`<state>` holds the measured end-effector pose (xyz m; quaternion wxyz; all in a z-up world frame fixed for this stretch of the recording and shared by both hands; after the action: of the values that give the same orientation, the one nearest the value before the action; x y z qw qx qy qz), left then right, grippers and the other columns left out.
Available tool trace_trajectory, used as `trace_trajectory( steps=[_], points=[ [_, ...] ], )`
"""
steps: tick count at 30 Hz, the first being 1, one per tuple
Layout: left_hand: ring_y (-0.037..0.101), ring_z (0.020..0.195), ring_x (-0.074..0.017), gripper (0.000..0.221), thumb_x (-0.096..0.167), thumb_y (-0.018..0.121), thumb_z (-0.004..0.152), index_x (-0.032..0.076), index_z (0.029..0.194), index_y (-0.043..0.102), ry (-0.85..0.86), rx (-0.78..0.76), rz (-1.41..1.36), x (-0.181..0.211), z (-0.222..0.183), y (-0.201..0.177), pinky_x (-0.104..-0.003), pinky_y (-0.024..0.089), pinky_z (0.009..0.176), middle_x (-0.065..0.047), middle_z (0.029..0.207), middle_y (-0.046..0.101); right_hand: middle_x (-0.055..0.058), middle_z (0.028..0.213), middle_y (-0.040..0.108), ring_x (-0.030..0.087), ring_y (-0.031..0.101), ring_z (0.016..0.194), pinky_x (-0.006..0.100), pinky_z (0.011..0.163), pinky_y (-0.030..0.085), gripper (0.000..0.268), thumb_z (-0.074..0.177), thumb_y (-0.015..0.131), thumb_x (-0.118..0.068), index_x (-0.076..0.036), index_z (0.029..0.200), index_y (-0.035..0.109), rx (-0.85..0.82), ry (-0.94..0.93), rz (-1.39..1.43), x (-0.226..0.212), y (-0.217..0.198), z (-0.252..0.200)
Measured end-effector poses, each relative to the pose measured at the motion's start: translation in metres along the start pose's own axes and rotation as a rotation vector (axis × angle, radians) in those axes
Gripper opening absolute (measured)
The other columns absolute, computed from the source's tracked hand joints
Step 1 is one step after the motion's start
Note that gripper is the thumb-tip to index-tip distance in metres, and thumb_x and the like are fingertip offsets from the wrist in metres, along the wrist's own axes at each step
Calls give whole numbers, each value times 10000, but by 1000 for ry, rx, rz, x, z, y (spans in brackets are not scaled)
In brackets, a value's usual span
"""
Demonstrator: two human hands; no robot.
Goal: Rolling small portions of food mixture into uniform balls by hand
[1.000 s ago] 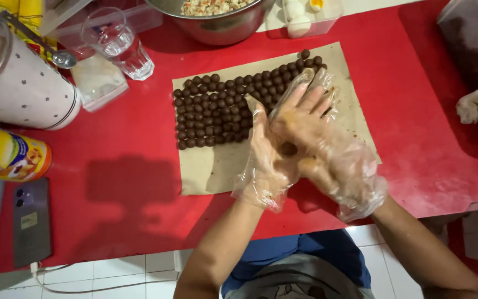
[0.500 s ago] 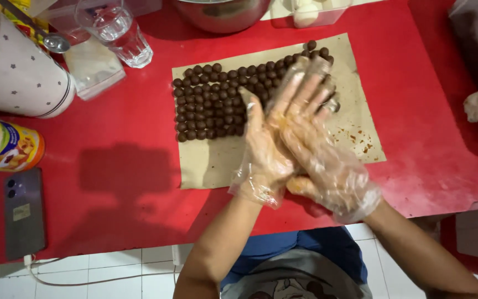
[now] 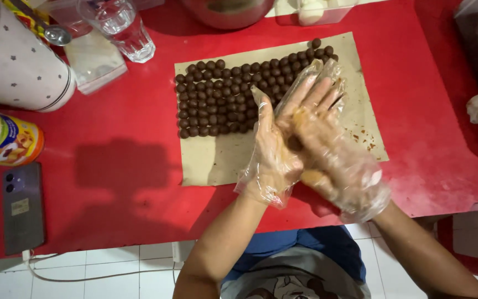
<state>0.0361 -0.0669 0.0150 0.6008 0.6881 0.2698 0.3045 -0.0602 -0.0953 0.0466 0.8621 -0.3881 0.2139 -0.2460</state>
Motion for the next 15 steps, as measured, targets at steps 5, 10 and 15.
trace_trajectory(
  steps=[5,10,15],
  points=[
    [222,1617,-354,805,617,159,1079,53,1645,252,49,-246,139,0,-4,-6,-531,110,1383,-199,1695,276,257,1682,229,473,304,1563,742,1293,231,613,1169,257,-588,-326,1684,54,12,-75,-99,-1,12,-2],
    [268,1556,-368,905,707,144,1004,74,1643,240,60,-67,66,8,8,-4,-550,185,1314,-185,1664,294,247,1633,318,497,326,1533,601,1047,432,408,1085,463,-377,-61,1341,492,-85,149,-30,16,0,-3],
    [215,1598,-343,842,678,132,1043,100,1643,253,74,-57,-2,17,-4,2,-526,134,1326,-158,1693,267,301,1587,386,449,392,1511,568,1285,345,697,1097,281,-483,27,1571,278,-94,185,67,8,7,1]
  ],
)
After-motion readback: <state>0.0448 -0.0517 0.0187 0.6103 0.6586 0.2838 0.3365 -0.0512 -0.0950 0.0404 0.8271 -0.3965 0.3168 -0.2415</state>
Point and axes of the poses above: each hand's wrist, its own z-axis towards the middle knuckle, its own y-axis out of the palm, x = y × z, the point moved 7 cm from there along z, towards the middle knuckle
